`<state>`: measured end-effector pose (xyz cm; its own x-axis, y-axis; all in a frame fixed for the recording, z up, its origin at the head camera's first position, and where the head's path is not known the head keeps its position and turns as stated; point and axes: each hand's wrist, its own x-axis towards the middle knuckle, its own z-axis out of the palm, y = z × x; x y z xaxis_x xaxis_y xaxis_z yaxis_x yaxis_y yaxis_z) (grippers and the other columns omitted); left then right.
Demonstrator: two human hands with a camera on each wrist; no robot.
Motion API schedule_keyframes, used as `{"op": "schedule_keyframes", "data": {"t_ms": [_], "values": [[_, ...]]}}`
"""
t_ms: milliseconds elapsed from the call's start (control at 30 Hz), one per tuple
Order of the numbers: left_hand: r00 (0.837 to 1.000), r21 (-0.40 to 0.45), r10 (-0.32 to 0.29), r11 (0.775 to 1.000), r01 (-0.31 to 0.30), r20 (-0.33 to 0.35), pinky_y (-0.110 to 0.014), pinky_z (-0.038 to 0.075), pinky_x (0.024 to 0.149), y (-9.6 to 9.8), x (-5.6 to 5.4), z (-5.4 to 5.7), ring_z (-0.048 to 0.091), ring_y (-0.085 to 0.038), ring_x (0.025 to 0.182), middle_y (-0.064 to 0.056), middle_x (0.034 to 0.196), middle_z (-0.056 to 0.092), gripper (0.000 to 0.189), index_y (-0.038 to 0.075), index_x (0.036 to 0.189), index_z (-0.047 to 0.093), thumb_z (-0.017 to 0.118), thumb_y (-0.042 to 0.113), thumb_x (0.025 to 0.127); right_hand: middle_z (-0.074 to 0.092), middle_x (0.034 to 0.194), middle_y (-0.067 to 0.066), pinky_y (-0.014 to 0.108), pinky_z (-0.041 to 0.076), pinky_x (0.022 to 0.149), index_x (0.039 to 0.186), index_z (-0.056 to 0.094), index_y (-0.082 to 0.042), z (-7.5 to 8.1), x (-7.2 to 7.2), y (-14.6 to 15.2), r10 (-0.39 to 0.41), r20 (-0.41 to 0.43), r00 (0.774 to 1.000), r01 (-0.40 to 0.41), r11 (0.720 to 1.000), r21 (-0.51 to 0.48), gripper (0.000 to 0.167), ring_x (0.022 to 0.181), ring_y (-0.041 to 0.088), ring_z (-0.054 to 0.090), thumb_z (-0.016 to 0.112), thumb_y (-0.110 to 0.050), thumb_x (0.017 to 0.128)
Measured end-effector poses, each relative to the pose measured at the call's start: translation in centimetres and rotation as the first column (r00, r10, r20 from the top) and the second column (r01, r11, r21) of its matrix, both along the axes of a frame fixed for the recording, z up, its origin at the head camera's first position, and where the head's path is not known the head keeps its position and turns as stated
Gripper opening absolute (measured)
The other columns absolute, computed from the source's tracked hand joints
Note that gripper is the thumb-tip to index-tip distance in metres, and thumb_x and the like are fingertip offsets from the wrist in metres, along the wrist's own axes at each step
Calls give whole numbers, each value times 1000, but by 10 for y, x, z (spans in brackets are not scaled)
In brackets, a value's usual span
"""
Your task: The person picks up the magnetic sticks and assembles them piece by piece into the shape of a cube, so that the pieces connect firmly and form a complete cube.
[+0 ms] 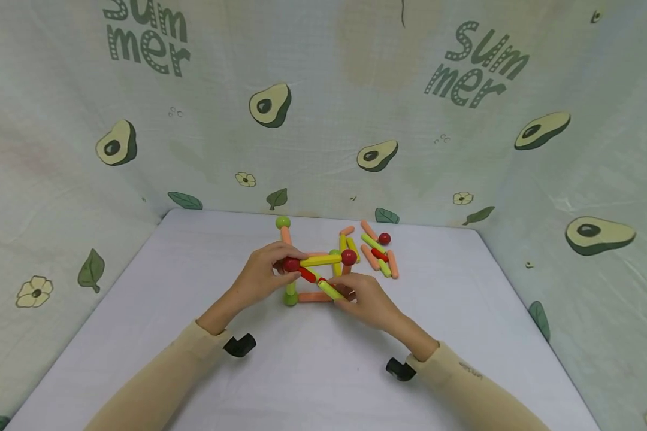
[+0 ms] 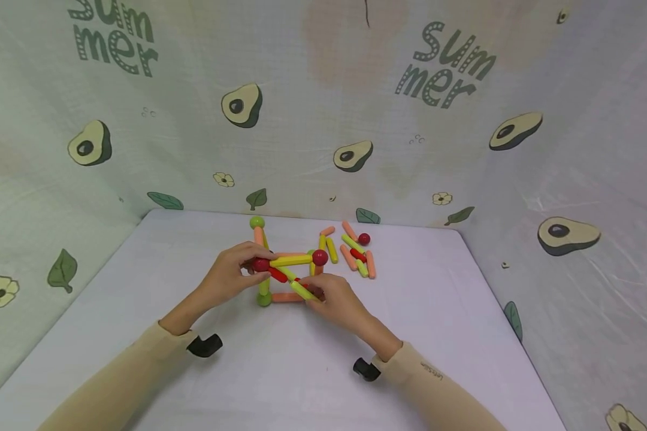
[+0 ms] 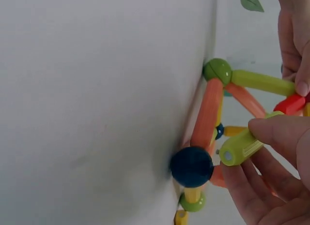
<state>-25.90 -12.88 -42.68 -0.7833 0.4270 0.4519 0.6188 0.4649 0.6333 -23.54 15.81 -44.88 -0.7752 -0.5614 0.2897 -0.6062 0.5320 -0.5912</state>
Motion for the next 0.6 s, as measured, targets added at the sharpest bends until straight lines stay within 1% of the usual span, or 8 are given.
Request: {"op": "schedule_keyframes", "data": {"t_ms": [100, 233, 367, 500, 600], "values": [[1000, 2, 1, 1000, -1, 3, -27, 59, 76, -1, 0, 0, 62, -13, 91, 4, 118, 70, 40, 19, 126, 77, 88, 9, 89, 77, 106, -3, 33, 62, 80, 128, 76, -15, 0, 0, -9, -20, -25, 999, 20, 1000, -12, 38, 87, 11, 70, 83, -4, 92], [1000, 4, 5, 1000, -5, 3, -30, 60, 75, 0, 0, 0, 62, -13, 90, 4, 116, 70, 41, 19, 125, 77, 88, 7, 88, 77, 108, -5, 36, 63, 80, 127, 77, -16, 2, 2, -14, -57, -35, 998, 57, 998, 0, 38, 86, 9, 68, 84, -5, 91], [1000, 2, 6, 1000, -6, 1, -29, 59, 76, 0, 0, 0, 62, -13, 90, 4, 116, 70, 41, 19, 125, 77, 88, 7, 88, 77, 107, -5, 37, 62, 78, 125, 77, -15, 3, 4, -16, -91, -54, 994, 92, 996, 17, 38, 84, 10, 65, 85, -4, 90], [1000, 4, 7, 1000, -7, -1, -25, 58, 76, 0, 0, -1, 62, -12, 90, 5, 116, 70, 40, 20, 125, 77, 88, 9, 89, 76, 104, -2, 32, 60, 76, 123, 78, -12, 1, 6, -18, -117, -98, 988, 120, 992, 34, 38, 83, 15, 64, 87, -3, 88], [1000, 10, 3, 1000, -3, -8, -25, 58, 75, 0, 0, -1, 62, -12, 90, 5, 116, 70, 41, 20, 125, 77, 88, 7, 88, 76, 104, -2, 27, 58, 74, 125, 78, -12, 0, 6, -20, -130, -130, 983, 138, 989, 59, 39, 82, 15, 63, 88, -6, 88]]}}
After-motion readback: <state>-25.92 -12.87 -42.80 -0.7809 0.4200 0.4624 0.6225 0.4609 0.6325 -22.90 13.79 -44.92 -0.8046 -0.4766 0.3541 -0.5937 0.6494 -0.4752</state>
